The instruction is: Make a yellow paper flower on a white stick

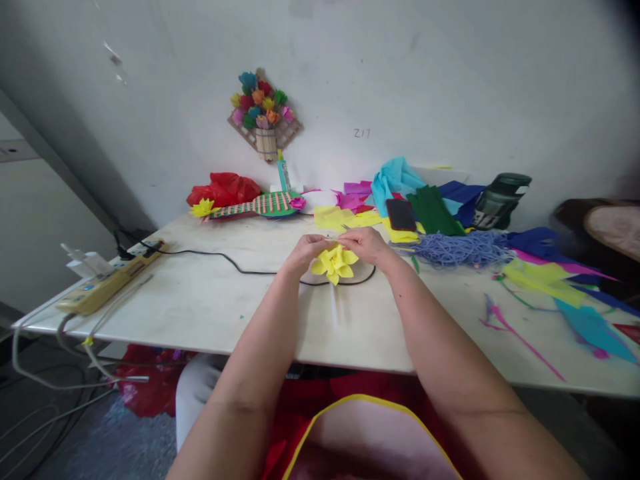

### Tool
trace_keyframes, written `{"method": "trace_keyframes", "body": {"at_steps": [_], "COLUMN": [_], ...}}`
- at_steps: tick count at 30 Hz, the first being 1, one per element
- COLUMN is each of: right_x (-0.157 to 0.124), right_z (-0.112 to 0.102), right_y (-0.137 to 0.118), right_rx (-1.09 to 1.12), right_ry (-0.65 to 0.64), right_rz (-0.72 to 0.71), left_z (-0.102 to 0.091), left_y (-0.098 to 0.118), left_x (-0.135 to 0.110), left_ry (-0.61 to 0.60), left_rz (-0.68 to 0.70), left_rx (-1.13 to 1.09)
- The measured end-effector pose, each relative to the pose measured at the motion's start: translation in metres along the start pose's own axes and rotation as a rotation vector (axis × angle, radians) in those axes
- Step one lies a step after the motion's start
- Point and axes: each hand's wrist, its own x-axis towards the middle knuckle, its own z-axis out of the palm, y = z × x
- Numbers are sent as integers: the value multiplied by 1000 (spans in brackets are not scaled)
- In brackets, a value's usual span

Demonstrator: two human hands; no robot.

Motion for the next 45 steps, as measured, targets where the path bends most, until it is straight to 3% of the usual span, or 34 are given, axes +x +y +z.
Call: {"method": "trace_keyframes", "body": {"at_steps": [9,26,37,45], "right_x": [1,3,3,4], "right_z": [3,2,8,10], "right_y": [6,4,10,15], "right_rx": [100,395,446,460], "right_ry": [48,82,86,61], "right_rz": [-13,122,180,214], "left_z": [0,3,5,7], "left_y": [-1,0,-3,2], "left_x": [0,0,3,0], "left_ry": [-10,-8,59,42], "left_rz": [10,-2,27,34], "left_rx": [-9,-16,98,87]}}
